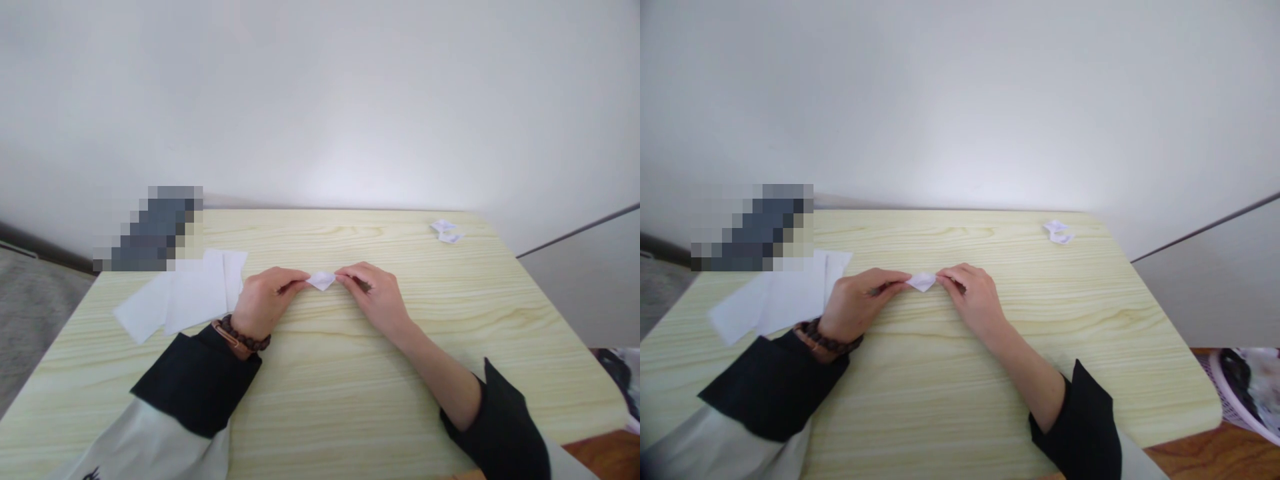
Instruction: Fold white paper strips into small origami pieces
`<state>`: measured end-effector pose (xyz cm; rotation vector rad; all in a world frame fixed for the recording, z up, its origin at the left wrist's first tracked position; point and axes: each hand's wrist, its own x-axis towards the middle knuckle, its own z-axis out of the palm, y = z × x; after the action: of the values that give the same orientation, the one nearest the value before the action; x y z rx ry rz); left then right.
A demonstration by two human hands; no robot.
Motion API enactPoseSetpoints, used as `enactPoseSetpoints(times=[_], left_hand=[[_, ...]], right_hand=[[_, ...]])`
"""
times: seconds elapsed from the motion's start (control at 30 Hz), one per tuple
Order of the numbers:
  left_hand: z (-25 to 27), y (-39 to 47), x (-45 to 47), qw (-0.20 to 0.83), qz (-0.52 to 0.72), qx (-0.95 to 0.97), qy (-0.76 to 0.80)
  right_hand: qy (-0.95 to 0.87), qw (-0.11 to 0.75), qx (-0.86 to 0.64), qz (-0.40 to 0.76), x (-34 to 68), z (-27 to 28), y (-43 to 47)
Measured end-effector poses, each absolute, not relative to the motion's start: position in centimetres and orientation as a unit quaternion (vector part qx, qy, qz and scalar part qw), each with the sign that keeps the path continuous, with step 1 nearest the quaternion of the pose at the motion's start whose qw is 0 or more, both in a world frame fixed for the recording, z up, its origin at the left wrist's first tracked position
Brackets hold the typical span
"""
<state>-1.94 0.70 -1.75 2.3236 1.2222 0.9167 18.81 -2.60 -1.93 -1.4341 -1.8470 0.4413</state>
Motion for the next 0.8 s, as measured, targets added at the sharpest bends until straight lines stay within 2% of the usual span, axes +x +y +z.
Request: enactPoseSetpoints(times=[0.4,0.63,0.8], left_hand=[[-2.0,0.6,-1.7,0.149,0.316,0.841,0.412],[-2.4,1.0,-1.6,0.117,0.309,0.836,0.439],[-2.1,1.1,-1.2,0.065,0.25,0.867,0.426]], right_hand=[[-0.749,0.344,-0.547,0.145,18.5,-2.6,-2.5],[-0.708,0.396,-0.559,0.169,19.7,-2.3,-2.0],[-0.683,0.407,-0.58,0.178,22.2,-2.2,-1.2]])
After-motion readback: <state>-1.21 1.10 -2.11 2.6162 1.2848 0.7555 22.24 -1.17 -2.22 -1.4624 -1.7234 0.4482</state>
